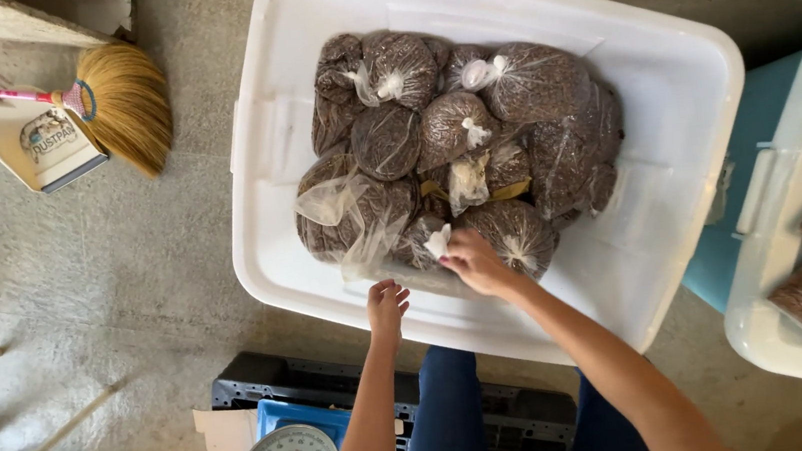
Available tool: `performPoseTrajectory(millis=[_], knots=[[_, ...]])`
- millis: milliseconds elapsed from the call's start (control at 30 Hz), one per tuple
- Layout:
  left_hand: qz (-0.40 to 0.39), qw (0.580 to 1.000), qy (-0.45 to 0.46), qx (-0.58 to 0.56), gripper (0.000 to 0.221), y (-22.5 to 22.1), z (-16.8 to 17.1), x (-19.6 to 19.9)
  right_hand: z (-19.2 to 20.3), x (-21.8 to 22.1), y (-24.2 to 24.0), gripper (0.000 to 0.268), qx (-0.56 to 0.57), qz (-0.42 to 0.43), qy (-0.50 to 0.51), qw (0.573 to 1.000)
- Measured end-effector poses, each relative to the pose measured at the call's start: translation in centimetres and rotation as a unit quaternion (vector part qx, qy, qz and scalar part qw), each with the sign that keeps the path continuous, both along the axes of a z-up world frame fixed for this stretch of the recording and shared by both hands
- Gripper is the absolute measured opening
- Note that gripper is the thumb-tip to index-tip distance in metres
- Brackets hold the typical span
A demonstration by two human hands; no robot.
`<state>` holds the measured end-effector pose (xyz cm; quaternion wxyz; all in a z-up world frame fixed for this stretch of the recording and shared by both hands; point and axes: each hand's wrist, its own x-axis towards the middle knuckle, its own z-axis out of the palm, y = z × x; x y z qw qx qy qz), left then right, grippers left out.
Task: Sorting and organizing bags of roasted coffee beans into storage bins, including inspecting labels.
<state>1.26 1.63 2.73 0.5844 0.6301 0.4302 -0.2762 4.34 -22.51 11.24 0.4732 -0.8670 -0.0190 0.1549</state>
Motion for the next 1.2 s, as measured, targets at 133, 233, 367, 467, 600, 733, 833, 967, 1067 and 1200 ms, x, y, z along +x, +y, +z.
performPoseTrajectory(millis=[133, 233, 367, 467, 600, 733, 833, 967, 1067, 1200], knots=[[-0.019, 0.999, 0.015, -0.032, 0.033, -2.8, 1.2, 0.9, 3.4, 1.3, -4.5, 0.022, 0.123, -0.070, -0.001, 0.990], [-0.010, 0.986, 0.023, -0.163, 0.046, -6.8, 7.9, 3.5, 5.9, 2.2, -7.4, 0.022, 0.344, -0.147, 0.092, 0.923], [0.022, 0.914, -0.036, -0.403, 0.077, -12.0, 15.6, 6.4, 6.4, 2.4, -8.8, 0.042, 0.656, -0.241, 0.158, 0.698], [0.037, 0.895, -0.098, -0.434, 0.088, -13.7, 17.5, 7.4, 7.4, 2.7, -8.4, 0.044, 0.682, -0.271, 0.147, 0.663], [-0.037, 0.968, -0.122, -0.217, 0.075, -15.7, 20.3, 8.9, 12.3, 3.8, -7.0, 0.036, 0.628, -0.360, 0.139, 0.676], [-0.080, 0.956, -0.188, -0.211, 0.075, -16.6, 20.2, 8.7, 14.5, 3.3, -7.3, 0.025, 0.582, -0.366, 0.116, 0.717], [-0.117, 0.953, -0.204, -0.192, 0.074, -17.1, 21.0, 8.2, 15.5, 3.5, -7.6, 0.045, 0.570, -0.340, 0.100, 0.742], [-0.156, 0.934, -0.300, -0.116, 0.050, -17.3, 23.1, 7.9, 14.3, 3.1, -8.4, 0.036, 0.537, -0.337, 0.050, 0.772], [-0.180, 0.913, -0.364, -0.045, 0.045, -18.1, 25.4, 7.3, 12.5, 2.8, -9.4, 0.038, 0.538, -0.322, 0.020, 0.779], [-0.222, 0.773, -0.582, 0.121, 0.053, -19.1, 27.9, 7.7, 19.9, 3.5, -9.2, 0.072, 0.524, -0.370, 0.144, 0.753]])
